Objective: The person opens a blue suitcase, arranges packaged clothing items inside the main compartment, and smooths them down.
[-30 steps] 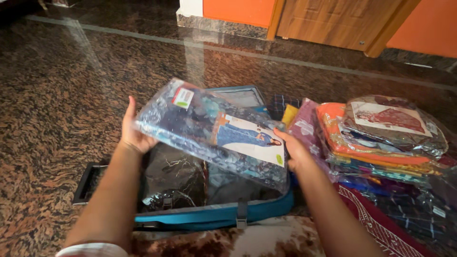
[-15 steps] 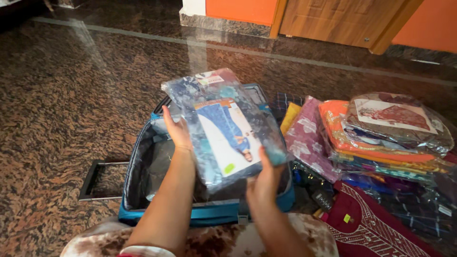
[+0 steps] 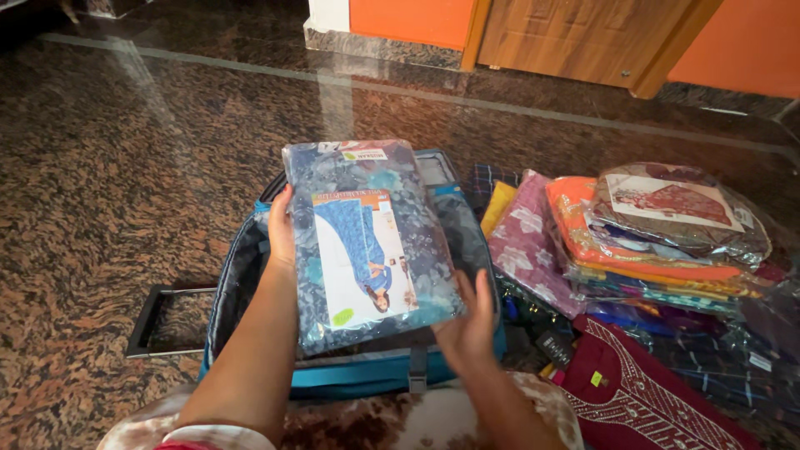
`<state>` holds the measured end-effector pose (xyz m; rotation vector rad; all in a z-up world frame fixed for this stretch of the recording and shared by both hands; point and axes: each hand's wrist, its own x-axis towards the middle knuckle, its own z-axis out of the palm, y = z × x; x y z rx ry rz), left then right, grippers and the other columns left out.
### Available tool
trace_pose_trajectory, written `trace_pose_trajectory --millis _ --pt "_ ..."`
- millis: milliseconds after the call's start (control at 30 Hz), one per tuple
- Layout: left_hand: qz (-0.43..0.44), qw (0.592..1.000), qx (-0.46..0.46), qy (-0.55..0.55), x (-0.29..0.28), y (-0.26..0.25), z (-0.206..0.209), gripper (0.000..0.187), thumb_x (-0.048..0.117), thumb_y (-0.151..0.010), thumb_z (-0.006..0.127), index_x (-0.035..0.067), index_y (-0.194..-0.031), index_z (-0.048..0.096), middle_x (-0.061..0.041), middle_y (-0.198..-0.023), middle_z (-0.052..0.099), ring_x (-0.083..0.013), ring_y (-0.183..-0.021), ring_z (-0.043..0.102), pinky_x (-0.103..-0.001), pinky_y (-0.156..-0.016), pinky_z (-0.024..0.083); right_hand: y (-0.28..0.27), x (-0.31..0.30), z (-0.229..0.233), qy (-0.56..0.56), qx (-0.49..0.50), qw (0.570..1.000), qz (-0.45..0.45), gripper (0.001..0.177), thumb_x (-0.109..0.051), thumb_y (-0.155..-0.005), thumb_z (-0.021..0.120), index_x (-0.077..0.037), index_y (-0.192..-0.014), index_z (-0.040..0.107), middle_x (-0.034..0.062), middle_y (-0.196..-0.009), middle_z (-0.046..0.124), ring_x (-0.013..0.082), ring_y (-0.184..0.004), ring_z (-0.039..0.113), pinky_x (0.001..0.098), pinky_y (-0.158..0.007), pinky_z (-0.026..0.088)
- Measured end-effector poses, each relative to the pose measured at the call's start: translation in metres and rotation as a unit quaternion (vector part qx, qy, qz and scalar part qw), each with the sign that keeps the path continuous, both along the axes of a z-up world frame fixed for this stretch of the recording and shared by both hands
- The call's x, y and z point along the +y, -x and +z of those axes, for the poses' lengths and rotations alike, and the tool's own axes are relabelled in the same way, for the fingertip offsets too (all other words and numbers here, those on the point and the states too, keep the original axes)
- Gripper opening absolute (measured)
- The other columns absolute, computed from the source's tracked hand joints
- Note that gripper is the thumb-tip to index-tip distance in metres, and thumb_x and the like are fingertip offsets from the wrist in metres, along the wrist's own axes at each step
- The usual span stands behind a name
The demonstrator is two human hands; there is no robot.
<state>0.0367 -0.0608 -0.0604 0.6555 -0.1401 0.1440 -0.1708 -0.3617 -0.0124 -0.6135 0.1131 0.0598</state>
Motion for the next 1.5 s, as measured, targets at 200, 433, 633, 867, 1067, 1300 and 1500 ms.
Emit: trace_pose_trajectory --millis 200,433,633,867,1067,1300,1500 --pt "-0.002 0.999 0.028 -0.024 0.019 -0.023 -0.031 0.026 0.027 -0.094 0.069 0.008 -0.110 0.072 -0.003 -0.107 0.073 -0.0158 -0.097 0.069 -0.029 -0.089 0.053 -0.045 -0.028 0.020 0.130 0.064 0.969 0.202 0.082 -0.068 -0.090 0.044 -0.008 -0.145 0.054 0.0095 -0.136 0.066 0.0267 -0.119 0.064 0.0442 -0.101 0.049" --pt "-0.035 0.989 0.098 -0.102 0.010 -0.012 -0.053 0.025 0.026 -0.091 0.071 0.007 -0.106 0.071 -0.003 -0.099 0.072 -0.0174 -0.091 0.067 -0.032 -0.083 0.052 -0.071 -0.024 0.003 0.223 0.149 0.911 0.313 0.060 -0.046 -0.096 0.065 -0.002 -0.136 0.061 0.0125 -0.122 0.071 0.0247 -0.099 0.069 0.0422 -0.091 0.056" --pt "-0.130 0.971 0.195 -0.036 0.001 0.042 -0.054 0.028 0.027 -0.085 0.067 0.006 -0.103 0.072 -0.009 -0.092 0.075 -0.0250 -0.079 0.071 -0.038 -0.075 0.058 -0.073 -0.025 -0.014 0.320 0.103 0.884 0.324 0.047 -0.027 -0.087 0.072 -0.012 -0.131 0.064 0.0057 -0.119 0.074 0.0192 -0.103 0.071 0.0392 -0.090 0.058" --pt "-0.260 0.935 0.239 0.022 0.006 0.053 -0.120 0.030 0.034 -0.085 0.072 0.004 -0.092 0.072 -0.013 -0.080 0.075 -0.0297 -0.064 0.070 -0.043 -0.062 0.058 -0.089 -0.051 -0.054 0.354 0.133 0.818 0.434 0.045 -0.025 -0.090 0.073 -0.004 -0.130 0.067 0.0078 -0.116 0.075 0.0212 -0.099 0.070 0.0430 -0.085 0.057" --pt "-0.264 0.913 0.310 0.006 -0.026 0.075 -0.087 0.039 0.036 -0.080 0.063 0.002 -0.097 0.072 -0.015 -0.090 0.076 -0.0309 -0.078 0.072 -0.043 -0.077 0.060 -0.089 -0.057 -0.042 0.413 0.150 0.801 0.406 0.053 -0.025 -0.087 0.072 -0.011 -0.136 0.060 0.0059 -0.123 0.071 0.0217 -0.107 0.069 0.0451 -0.091 0.057" --pt "-0.231 0.884 0.358 -0.192 -0.070 0.021 -0.090 0.039 0.042 -0.087 0.057 0.007 -0.099 0.071 -0.013 -0.092 0.075 -0.0298 -0.078 0.070 -0.047 -0.078 0.058 -0.114 -0.072 -0.060 0.621 0.145 0.724 0.263 0.068 -0.027 -0.084 0.073 -0.006 -0.144 0.048 0.0128 -0.133 0.065 0.0260 -0.115 0.065 0.0440 -0.092 0.052" --pt "-0.196 0.851 0.402 -0.275 -0.083 -0.011 -0.138 0.032 0.032 -0.089 0.057 0.006 -0.104 0.070 -0.014 -0.096 0.074 -0.0306 -0.081 0.070 -0.052 -0.080 0.057 -0.152 -0.092 -0.149 0.707 0.108 0.671 0.195 0.064 -0.024 -0.080 0.073 0.003 -0.135 0.054 0.0232 -0.122 0.071 0.0330 -0.107 0.071 0.0427 -0.091 0.055"
